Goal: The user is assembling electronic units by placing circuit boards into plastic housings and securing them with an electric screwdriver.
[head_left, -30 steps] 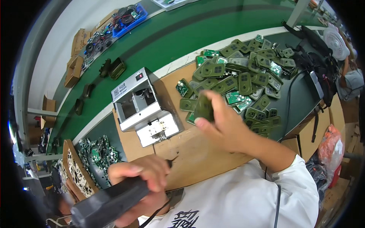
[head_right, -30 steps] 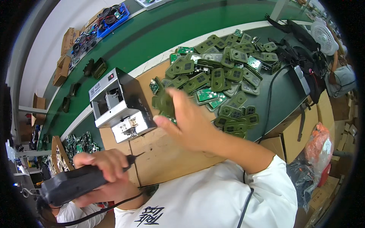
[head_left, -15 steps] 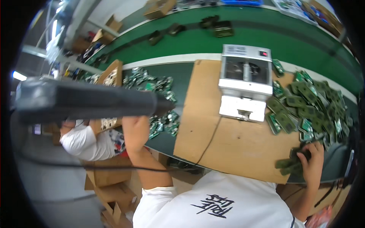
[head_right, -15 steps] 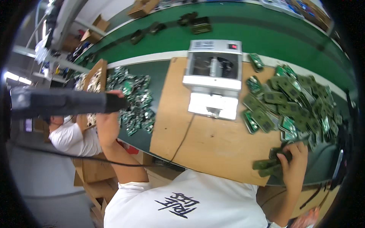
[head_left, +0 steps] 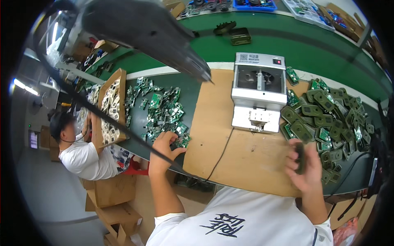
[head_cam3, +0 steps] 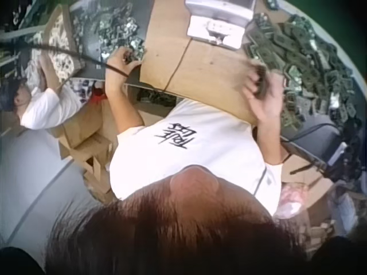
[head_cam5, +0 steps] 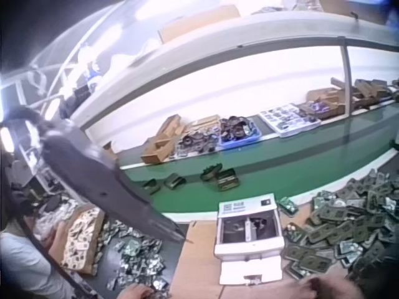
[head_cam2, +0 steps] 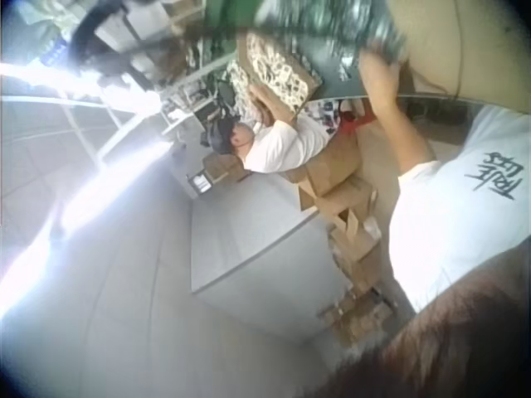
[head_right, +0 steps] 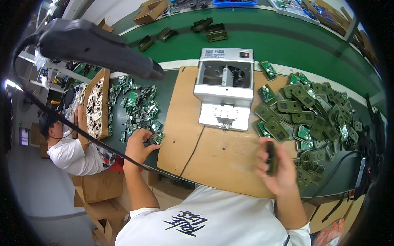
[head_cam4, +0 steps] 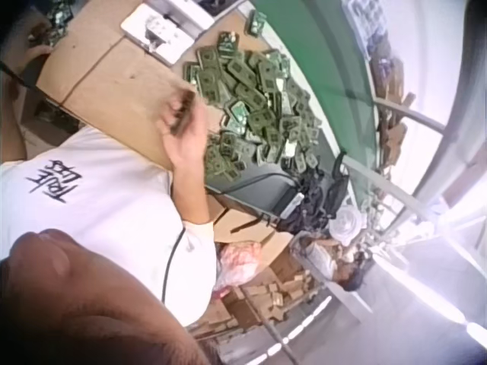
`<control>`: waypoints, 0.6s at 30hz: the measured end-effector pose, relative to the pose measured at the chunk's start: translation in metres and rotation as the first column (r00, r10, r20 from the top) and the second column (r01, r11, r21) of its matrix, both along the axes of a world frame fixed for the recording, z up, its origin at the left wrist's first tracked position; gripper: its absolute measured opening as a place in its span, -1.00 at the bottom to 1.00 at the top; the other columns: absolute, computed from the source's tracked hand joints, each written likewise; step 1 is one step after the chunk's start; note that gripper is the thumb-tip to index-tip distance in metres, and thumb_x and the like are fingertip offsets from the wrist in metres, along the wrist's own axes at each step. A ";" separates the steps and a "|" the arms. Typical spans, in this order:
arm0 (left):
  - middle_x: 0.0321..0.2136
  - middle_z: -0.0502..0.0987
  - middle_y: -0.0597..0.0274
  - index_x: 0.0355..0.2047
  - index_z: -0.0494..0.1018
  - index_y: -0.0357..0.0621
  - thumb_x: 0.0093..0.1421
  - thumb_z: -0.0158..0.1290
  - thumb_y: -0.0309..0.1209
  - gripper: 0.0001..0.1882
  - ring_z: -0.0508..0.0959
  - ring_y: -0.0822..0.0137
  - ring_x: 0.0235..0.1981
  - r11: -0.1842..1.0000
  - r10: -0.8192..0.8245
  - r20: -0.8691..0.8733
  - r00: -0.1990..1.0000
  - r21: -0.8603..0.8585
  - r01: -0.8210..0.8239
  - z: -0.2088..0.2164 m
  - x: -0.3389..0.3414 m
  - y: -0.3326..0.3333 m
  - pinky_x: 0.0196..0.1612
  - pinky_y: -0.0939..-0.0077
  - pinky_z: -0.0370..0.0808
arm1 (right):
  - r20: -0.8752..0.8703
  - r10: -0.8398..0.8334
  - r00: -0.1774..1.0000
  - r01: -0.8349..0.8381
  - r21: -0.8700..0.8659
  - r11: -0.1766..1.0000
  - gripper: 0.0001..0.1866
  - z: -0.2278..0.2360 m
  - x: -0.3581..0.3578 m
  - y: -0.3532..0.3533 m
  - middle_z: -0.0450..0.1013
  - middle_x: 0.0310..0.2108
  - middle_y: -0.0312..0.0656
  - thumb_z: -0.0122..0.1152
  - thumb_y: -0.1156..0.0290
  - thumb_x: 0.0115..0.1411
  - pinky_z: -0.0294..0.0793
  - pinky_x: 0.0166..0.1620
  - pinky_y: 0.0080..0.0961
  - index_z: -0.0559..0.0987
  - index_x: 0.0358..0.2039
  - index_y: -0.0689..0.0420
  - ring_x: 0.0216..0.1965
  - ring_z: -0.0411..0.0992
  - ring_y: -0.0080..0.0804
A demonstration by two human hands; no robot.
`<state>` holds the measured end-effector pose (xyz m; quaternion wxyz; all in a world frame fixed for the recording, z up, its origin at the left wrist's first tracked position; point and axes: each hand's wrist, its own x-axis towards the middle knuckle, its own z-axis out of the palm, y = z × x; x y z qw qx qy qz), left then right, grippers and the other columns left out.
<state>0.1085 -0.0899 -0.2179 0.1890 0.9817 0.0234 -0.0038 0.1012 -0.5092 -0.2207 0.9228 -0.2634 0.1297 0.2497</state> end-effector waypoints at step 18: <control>-0.43 0.61 0.26 -0.26 0.63 -0.17 -0.05 0.29 -0.56 -0.73 0.53 0.31 -0.39 0.788 -0.405 0.108 0.908 -0.463 0.406 0.021 -0.021 -0.144 -0.21 0.47 0.44 | 0.078 0.034 0.996 0.011 -0.516 0.857 -0.66 -0.002 0.003 0.034 0.53 -0.37 -0.33 0.02 0.22 0.37 0.51 -0.36 -0.69 0.53 -0.08 0.25 -0.43 0.46 -0.67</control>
